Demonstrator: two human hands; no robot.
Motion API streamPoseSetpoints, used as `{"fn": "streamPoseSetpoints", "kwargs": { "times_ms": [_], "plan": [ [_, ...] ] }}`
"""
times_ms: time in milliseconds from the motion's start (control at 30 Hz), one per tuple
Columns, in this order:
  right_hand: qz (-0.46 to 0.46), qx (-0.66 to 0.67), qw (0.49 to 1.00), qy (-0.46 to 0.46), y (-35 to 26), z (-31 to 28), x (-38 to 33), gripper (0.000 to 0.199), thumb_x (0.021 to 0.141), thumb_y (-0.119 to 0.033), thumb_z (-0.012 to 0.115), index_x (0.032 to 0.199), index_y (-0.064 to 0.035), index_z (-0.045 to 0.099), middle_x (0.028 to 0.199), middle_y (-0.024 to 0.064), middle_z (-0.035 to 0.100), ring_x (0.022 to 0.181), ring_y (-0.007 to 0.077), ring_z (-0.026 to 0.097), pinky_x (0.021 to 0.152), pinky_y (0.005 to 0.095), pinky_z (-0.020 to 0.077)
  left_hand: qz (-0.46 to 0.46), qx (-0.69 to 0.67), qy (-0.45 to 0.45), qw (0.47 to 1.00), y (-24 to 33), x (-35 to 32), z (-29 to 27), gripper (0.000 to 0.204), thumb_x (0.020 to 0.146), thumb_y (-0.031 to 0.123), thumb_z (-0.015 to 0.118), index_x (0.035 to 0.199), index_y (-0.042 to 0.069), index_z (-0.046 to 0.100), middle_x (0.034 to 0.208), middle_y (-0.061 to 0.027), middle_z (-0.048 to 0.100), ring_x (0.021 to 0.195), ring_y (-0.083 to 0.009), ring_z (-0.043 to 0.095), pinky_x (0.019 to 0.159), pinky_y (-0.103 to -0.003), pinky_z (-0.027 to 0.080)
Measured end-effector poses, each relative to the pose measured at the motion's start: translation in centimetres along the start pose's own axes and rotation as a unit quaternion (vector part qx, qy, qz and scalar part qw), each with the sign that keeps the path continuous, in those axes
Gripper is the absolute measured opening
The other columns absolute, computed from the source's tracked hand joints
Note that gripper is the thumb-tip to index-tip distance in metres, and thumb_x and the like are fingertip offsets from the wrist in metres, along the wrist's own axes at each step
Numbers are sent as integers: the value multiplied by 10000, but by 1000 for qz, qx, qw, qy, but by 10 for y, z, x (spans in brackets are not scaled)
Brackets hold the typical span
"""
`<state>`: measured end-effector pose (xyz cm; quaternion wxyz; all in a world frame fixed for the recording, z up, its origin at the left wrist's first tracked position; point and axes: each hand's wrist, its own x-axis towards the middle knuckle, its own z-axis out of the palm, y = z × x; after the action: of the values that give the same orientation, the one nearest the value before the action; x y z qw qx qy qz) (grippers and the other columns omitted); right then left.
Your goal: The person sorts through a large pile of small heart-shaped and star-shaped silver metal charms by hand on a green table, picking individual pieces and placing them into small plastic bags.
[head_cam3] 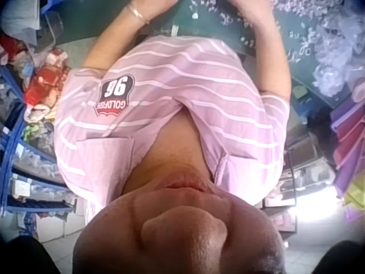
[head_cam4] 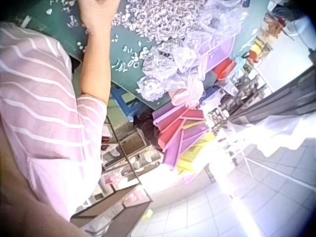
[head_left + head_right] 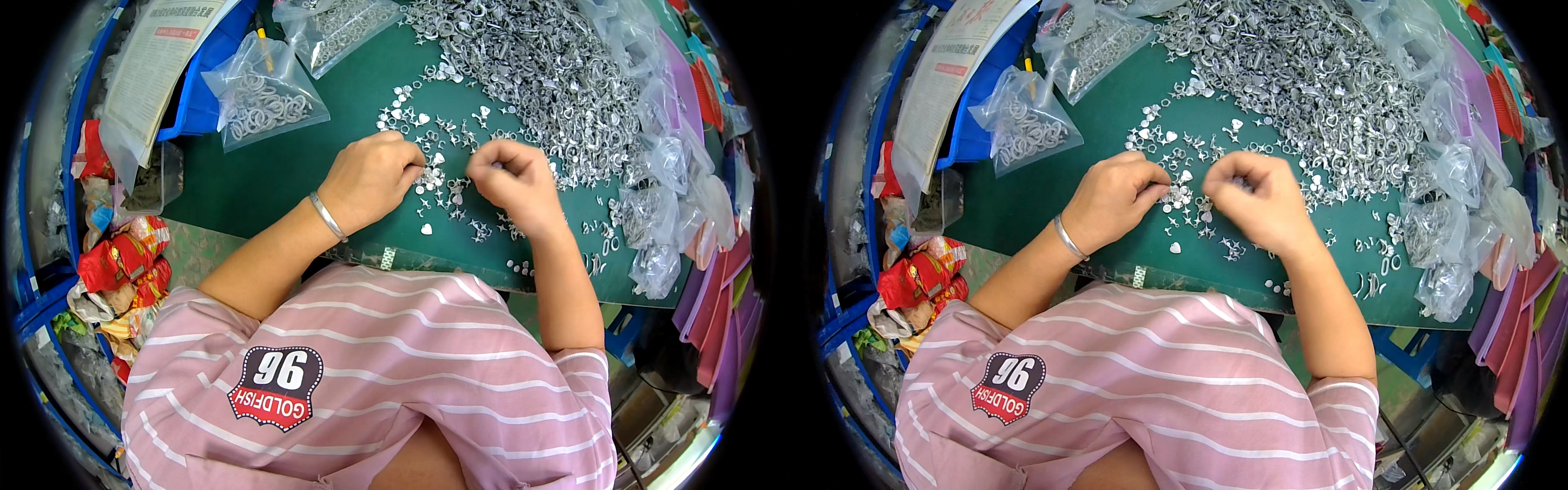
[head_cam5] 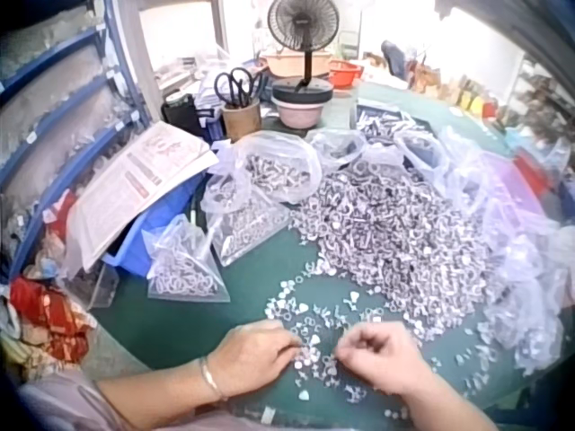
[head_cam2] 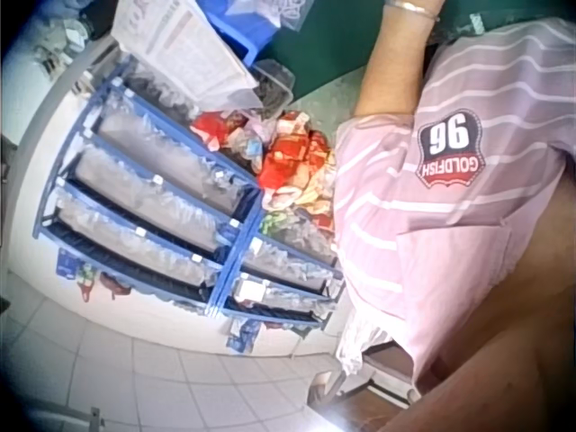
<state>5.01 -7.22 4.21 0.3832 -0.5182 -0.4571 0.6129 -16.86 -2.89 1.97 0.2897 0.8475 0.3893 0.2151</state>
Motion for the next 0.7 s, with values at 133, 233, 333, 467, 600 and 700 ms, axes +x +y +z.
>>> {"fn": "streamPoseSetpoints", "kwargs": {
  "times_ms": [133, 233, 333, 467, 600, 700],
  "plan": [
    [-155, -370, 915, 33, 6, 24, 2, 89, 817, -112, 667, 876, -51, 695, 779, 126, 666, 664, 267, 638, 612, 358, 515, -49, -82, -15, 995, -2, 1, -4, 58, 793, 69, 682, 835, 30, 683, 698, -69, 582, 626, -181, 575, 586, -304, 465],
    [-177, -457, 867, 85, 10, 23, 4, 90, 806, -108, 654, 872, -57, 689, 805, 124, 671, 737, 314, 651, 651, 409, 530, -158, -241, -44, 957, 5, 1, -20, 61, 830, 70, 672, 859, 17, 666, 671, -19, 553, 609, -104, 535, 558, -238, 432],
    [-168, -450, 870, 109, 9, 19, 5, 87, 808, -113, 649, 869, -63, 687, 802, 116, 670, 756, 313, 653, 663, 421, 530, -267, -537, -91, 795, -7, -4, -31, 78, 885, 78, 621, 924, 10, 616, 763, -41, 598, 630, -85, 527, 534, -179, 400],
    [-165, -454, 871, 85, 8, 27, 3, 82, 825, -139, 645, 830, -63, 675, 774, 116, 659, 726, 315, 650, 642, 425, 529, -257, -677, -55, 687, -11, -4, -27, 76, 896, 83, 543, 927, 30, 587, 985, -129, 627, 701, -103, 574, 554, -191, 450],
    [-173, -473, 860, 79, 11, 33, 4, 108, 836, -158, 638, 806, -58, 664, 746, 120, 646, 701, 321, 646, 626, 428, 529, -223, -613, -52, 756, -16, -3, -21, 90, 850, 82, 618, 911, 15, 627, 879, -73, 640, 672, -105, 571, 581, -201, 455],
    [-168, -477, 858, 86, 11, 30, 4, 104, 828, -155, 647, 809, -56, 670, 753, 127, 650, 697, 327, 646, 630, 427, 529, -205, -297, -8, 933, 3, 0, -14, 90, 812, 83, 672, 859, 6, 671, 760, -22, 617, 625, -101, 547, 573, -214, 439]
  ]
}}
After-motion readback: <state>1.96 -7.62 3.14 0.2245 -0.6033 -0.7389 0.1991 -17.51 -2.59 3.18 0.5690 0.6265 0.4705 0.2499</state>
